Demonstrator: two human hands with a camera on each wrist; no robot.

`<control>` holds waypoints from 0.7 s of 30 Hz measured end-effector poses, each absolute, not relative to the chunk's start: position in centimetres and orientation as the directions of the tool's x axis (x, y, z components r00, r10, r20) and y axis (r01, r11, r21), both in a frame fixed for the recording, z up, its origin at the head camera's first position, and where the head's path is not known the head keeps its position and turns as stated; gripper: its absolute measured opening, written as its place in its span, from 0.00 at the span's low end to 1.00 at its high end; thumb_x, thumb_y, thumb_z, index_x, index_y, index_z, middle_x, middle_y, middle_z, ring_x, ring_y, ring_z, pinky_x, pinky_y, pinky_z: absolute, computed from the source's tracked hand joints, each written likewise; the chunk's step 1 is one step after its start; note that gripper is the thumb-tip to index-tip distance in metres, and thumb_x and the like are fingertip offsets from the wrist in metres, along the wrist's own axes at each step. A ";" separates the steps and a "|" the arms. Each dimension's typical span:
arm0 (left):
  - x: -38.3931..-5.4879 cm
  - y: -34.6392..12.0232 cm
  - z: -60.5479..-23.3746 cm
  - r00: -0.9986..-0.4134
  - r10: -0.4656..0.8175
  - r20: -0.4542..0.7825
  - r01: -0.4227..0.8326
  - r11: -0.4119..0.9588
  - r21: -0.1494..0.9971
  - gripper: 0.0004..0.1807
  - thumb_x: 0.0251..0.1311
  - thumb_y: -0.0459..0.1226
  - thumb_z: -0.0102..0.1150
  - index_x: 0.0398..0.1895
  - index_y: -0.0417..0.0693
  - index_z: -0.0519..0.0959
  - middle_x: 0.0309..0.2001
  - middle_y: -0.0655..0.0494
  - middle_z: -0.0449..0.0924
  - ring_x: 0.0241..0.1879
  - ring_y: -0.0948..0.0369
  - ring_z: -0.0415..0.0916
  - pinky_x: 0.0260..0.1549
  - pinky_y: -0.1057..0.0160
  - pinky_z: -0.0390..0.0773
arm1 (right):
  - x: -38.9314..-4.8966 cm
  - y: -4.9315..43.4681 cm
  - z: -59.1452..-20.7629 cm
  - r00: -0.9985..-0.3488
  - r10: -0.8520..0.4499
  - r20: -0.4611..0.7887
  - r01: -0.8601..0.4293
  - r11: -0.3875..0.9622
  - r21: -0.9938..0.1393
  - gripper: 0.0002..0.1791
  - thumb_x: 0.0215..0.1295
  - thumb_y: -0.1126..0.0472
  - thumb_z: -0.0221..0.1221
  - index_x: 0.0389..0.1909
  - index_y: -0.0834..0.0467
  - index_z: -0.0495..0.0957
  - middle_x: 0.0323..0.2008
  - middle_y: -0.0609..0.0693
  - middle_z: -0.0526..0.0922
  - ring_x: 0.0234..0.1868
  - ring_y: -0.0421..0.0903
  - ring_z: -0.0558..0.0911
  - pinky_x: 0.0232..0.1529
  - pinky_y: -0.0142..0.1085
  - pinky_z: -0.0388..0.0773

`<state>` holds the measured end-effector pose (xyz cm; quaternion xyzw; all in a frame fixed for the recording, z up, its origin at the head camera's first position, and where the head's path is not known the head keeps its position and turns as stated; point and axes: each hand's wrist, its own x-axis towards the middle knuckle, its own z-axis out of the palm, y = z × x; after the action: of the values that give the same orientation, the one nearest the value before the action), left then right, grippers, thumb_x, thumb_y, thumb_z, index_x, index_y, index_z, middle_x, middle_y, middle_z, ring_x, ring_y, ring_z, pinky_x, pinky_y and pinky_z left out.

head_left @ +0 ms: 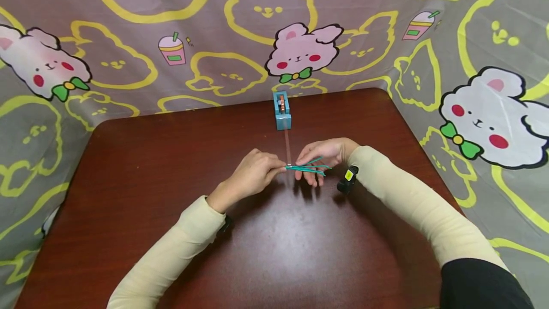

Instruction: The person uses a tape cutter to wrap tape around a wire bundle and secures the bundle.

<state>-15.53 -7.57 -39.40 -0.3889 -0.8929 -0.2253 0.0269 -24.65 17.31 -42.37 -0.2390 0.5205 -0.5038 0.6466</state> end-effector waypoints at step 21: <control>-15.1 -7.7 -40.0 -0.699 0.666 0.260 0.713 0.619 0.329 0.06 0.63 0.37 0.68 0.42 0.51 0.90 0.32 0.61 0.85 0.31 0.63 0.80 0.39 0.53 0.73 | -20.9 16.2 -38.1 -0.393 -0.824 -0.408 -0.086 0.475 -0.876 0.15 0.78 0.64 0.51 0.39 0.72 0.79 0.22 0.56 0.78 0.19 0.45 0.74 0.22 0.33 0.72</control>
<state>-15.13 -7.67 -40.01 -0.3840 -0.8980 -0.2073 0.0560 -20.85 16.20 -38.10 -0.3122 0.7290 -0.4063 0.4538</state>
